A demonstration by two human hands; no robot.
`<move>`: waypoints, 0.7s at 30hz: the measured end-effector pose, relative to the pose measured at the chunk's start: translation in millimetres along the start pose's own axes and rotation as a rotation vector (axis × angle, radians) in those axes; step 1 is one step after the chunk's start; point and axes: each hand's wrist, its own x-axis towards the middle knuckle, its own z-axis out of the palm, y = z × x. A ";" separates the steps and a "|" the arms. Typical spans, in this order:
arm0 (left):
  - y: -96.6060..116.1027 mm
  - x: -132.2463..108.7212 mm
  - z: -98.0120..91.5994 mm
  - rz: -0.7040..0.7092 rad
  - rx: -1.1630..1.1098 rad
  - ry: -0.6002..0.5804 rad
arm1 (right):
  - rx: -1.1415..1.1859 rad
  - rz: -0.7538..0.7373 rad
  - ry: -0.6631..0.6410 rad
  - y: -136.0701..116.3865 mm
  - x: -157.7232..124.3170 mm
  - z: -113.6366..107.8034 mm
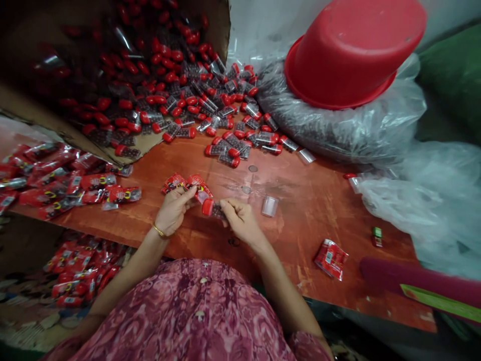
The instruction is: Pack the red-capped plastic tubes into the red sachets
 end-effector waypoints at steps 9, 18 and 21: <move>-8.3 -2.8 5.2 0.021 -0.021 0.021 | 0.146 0.079 0.120 14.8 6.6 12.4; -20.6 -2.6 11.6 0.082 -0.047 0.055 | 0.122 -0.053 0.280 21.9 10.1 37.1; -22.5 0.8 9.2 0.104 -0.062 0.070 | 0.109 -0.022 0.193 23.5 10.6 42.8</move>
